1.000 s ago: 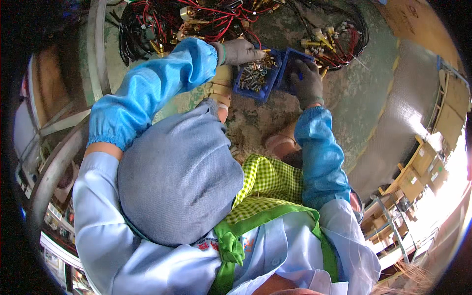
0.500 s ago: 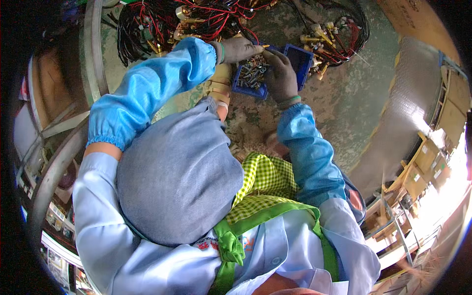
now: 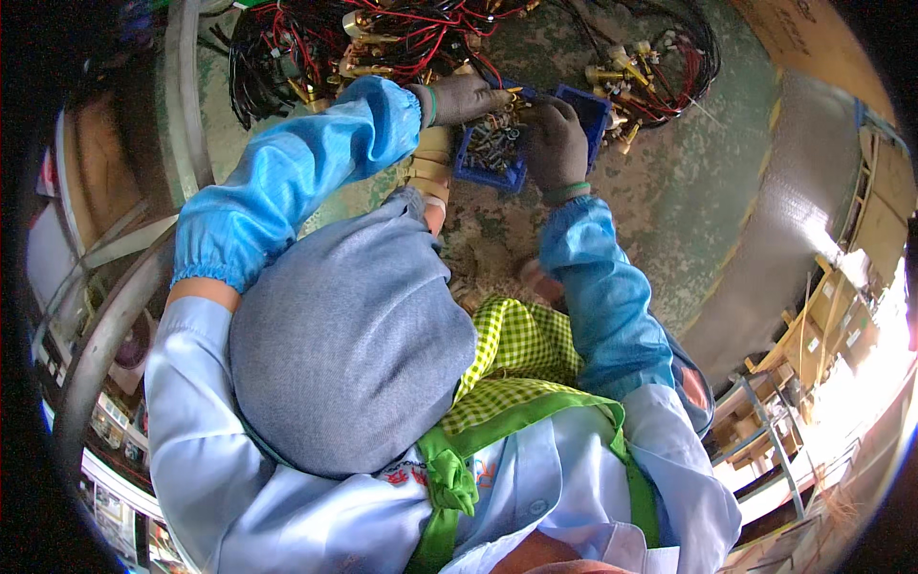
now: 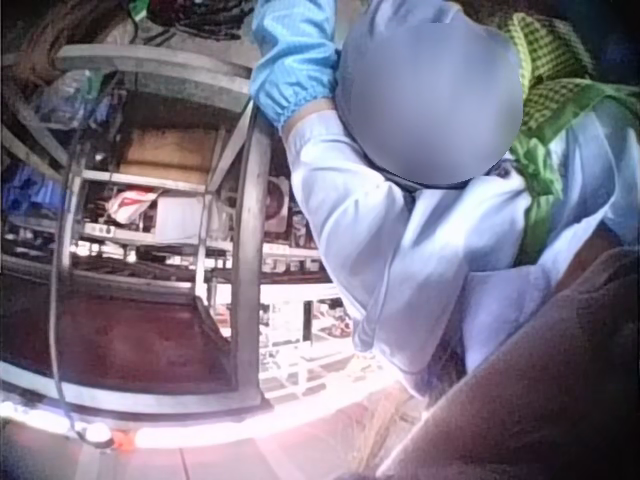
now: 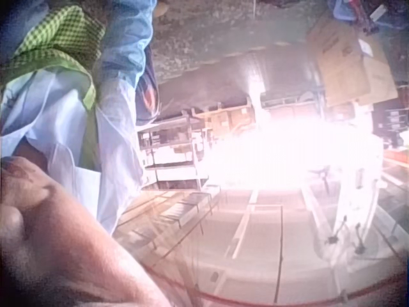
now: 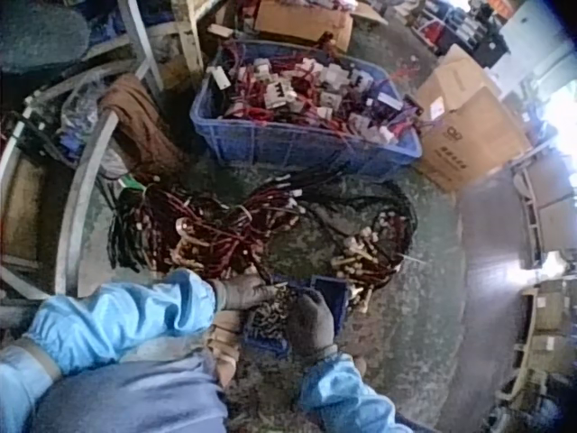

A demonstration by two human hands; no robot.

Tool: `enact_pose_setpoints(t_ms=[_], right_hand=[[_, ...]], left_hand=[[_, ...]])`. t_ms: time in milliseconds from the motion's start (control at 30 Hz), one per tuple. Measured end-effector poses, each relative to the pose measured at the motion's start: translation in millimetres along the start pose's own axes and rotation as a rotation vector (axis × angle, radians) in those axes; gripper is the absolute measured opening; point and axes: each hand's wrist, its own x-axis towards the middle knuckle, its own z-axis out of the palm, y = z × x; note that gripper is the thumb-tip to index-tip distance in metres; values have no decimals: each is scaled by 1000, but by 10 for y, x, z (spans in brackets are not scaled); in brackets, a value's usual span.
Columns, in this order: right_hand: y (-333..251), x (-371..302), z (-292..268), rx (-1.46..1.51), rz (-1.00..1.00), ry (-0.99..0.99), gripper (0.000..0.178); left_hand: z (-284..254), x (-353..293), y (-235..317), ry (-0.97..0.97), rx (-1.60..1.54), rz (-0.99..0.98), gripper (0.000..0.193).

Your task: The person sorts and inspects small electronic wire harness components by hand, using a small plastic bin.

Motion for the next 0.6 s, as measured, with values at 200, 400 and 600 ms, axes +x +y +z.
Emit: enact_pose_setpoints(t_ms=[200,400,600], right_hand=[[116,-57,76,60,-66,-32,28],[112,-50,154,161,76,-27,33],[24,-78,128,139,107,-93,34]], left_hand=[[-60,26,82,-59,-7,-12,54],[186,25,-130,65,-146,-52,51],[220,-2,-78,41,-4,-99,58]])
